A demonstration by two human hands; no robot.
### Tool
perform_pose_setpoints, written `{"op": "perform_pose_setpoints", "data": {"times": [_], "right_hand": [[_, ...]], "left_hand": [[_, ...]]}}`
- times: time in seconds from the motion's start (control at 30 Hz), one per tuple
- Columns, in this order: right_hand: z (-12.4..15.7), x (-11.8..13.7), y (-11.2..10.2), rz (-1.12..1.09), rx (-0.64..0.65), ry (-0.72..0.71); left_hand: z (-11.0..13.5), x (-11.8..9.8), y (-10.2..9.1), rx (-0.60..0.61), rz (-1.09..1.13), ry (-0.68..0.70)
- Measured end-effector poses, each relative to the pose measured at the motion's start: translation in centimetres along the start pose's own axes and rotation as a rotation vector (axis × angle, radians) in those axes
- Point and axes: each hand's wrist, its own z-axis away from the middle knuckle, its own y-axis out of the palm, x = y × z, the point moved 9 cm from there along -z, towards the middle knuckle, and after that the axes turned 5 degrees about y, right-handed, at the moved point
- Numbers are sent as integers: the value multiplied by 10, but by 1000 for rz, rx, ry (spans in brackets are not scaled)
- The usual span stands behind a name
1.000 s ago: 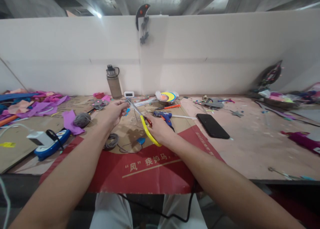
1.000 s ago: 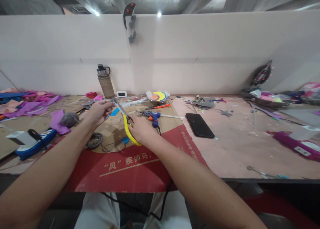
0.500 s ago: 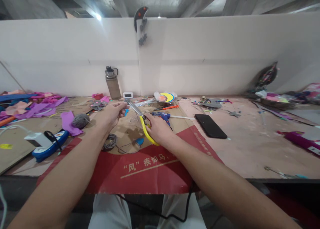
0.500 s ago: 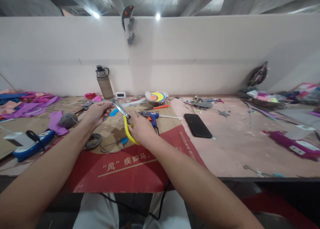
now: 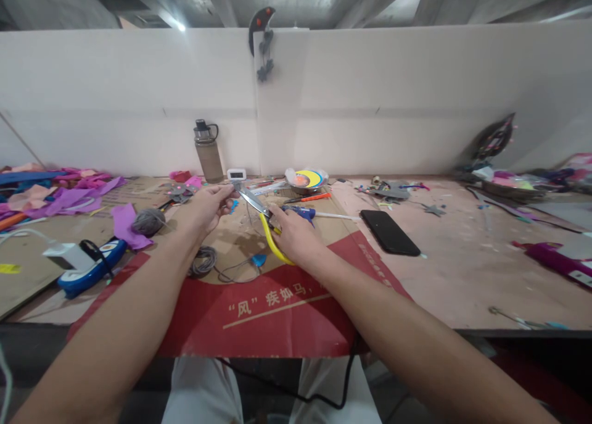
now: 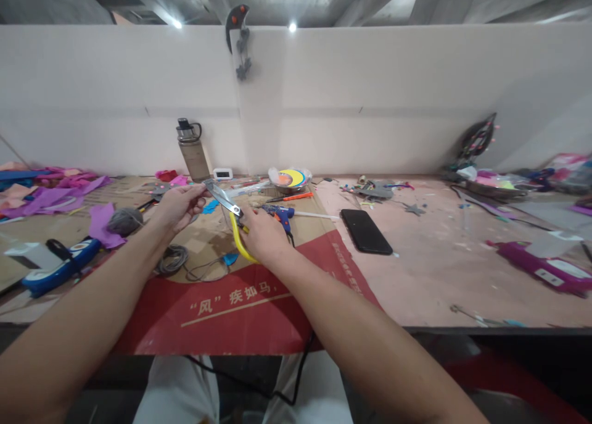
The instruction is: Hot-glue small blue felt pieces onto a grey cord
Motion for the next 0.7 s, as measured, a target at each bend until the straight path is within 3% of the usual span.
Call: {"op": "perform_pose_setpoints", "data": {"times": [0.17, 0.7], "right_hand": [[0, 0, -4, 45, 13, 23], [1, 4, -8, 123, 31, 26]], "left_hand": [[0, 0, 4, 46, -14, 18], [1, -5, 7, 37, -58, 75]]}}
